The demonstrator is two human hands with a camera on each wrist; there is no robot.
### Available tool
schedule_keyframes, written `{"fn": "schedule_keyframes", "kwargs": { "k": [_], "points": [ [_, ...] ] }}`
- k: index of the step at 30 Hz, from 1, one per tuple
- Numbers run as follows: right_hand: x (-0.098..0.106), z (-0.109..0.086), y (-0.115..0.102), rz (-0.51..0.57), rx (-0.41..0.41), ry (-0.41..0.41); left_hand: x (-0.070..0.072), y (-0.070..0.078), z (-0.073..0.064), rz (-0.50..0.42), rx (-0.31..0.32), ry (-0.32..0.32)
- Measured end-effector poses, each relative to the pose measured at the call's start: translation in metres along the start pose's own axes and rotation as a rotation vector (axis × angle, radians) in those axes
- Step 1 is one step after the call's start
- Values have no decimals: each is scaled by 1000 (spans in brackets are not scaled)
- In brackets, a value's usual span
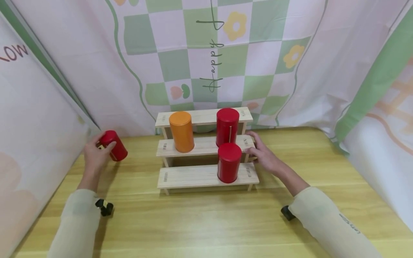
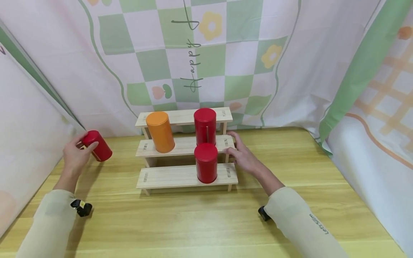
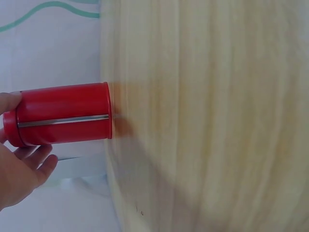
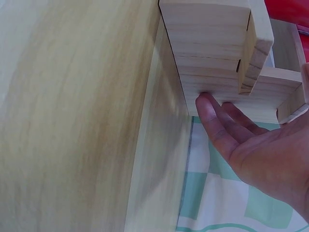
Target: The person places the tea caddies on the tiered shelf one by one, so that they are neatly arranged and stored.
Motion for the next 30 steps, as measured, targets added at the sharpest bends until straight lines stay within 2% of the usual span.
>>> {"fn": "schedule_keyframes", "kwargs": {
  "k": [7, 17, 30],
  "points": [
    [0, 1, 2, -3, -13, 3, 0, -1, 0, -3, -15, 2],
    [0, 1, 3, -15, -18, 2, 2, -6, 0, 11, 27, -20],
    [0, 0, 1, -11, -7, -4, 4, 10, -6, -125, -20, -2]
  ]
}}
Point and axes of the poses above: each hand's wrist, its own z-axis towards the middle knuckle, its own x-axis out of the back of the hand, y = z × x, the point moved 9 cm from there along z, towards the middle knuckle, and after that the axes turned 3 degrees about y, right-handed, at the moved point
